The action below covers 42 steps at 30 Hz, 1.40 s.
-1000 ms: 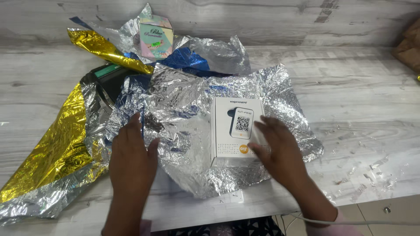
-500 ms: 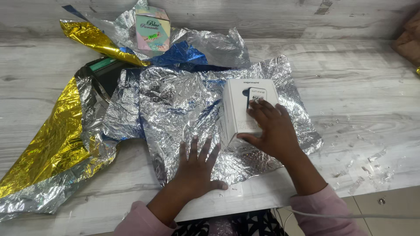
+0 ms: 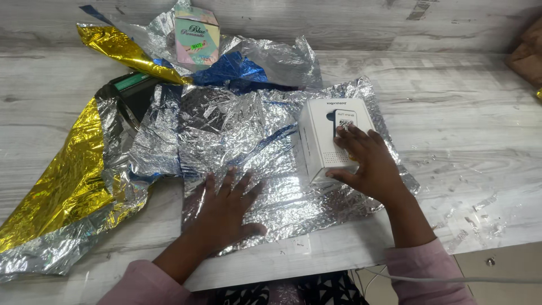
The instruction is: The person wraps a small white box with blue metallic foil on a light-colored countertop. They fold the foil around the box, crease edges, and secure the ends with clear tape, completing the wrap by the end of the clip.
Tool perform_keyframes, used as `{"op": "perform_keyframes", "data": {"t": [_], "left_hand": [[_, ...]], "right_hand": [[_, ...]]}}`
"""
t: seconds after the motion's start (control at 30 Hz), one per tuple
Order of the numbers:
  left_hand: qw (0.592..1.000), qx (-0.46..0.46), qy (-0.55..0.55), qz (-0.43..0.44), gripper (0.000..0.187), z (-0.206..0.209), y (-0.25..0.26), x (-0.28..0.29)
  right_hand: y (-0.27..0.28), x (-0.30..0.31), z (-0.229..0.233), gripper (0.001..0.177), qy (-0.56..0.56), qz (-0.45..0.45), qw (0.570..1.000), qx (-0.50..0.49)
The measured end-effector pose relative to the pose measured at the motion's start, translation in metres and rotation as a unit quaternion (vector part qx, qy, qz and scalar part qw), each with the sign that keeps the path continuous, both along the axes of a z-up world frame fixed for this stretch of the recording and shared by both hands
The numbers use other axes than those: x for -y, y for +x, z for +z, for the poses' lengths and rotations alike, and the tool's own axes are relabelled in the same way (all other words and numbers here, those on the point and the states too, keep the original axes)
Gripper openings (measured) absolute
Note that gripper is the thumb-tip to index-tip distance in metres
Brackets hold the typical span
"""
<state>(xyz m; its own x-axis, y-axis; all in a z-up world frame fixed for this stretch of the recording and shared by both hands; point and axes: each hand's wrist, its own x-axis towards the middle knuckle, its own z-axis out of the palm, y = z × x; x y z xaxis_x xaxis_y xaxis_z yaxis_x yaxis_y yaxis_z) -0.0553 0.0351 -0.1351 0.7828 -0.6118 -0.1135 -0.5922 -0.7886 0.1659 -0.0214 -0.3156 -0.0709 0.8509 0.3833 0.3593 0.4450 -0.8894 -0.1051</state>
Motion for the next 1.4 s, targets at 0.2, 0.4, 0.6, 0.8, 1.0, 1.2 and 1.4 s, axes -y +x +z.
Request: {"op": "perform_keyframes", "data": {"t": [0.2, 0.4, 0.6, 0.8, 1.0, 1.2, 1.4], "left_hand": [[0.987, 0.134, -0.070, -0.047, 0.090, -0.015, 0.001, -0.036], [1.000, 0.020, 0.021, -0.011, 0.099, 0.019, -0.007, -0.031], [0.997, 0.055, -0.032, -0.042, 0.098, 0.067, -0.003, 0.055], [0.966, 0.188, -0.153, -0.093, 0.087, 0.070, 0.027, 0.157], [0.962, 0.202, -0.171, -0.069, 0.073, 0.046, 0.043, 0.182], [0.970, 0.191, -0.143, -0.049, 0.069, 0.043, 0.045, 0.165], [0.967, 0.193, -0.147, -0.071, 0.069, 0.045, 0.044, 0.156]], "right_hand": [[-0.014, -0.013, -0.007, 0.082, -0.001, 0.021, 1.000, -0.022], [0.006, 0.060, -0.008, 0.057, 0.298, -0.171, 0.937, -0.062], [0.022, 0.090, -0.052, 0.040, 0.516, -0.283, 0.752, -0.296], [0.017, 0.094, -0.067, 0.024, 0.590, -0.222, 0.721, -0.288], [0.014, 0.091, -0.070, 0.034, 0.666, -0.140, 0.679, -0.276], [0.021, 0.103, -0.085, 0.041, 0.688, -0.093, 0.663, -0.279], [0.031, 0.112, -0.092, 0.052, 0.600, -0.083, 0.742, -0.289]]}}
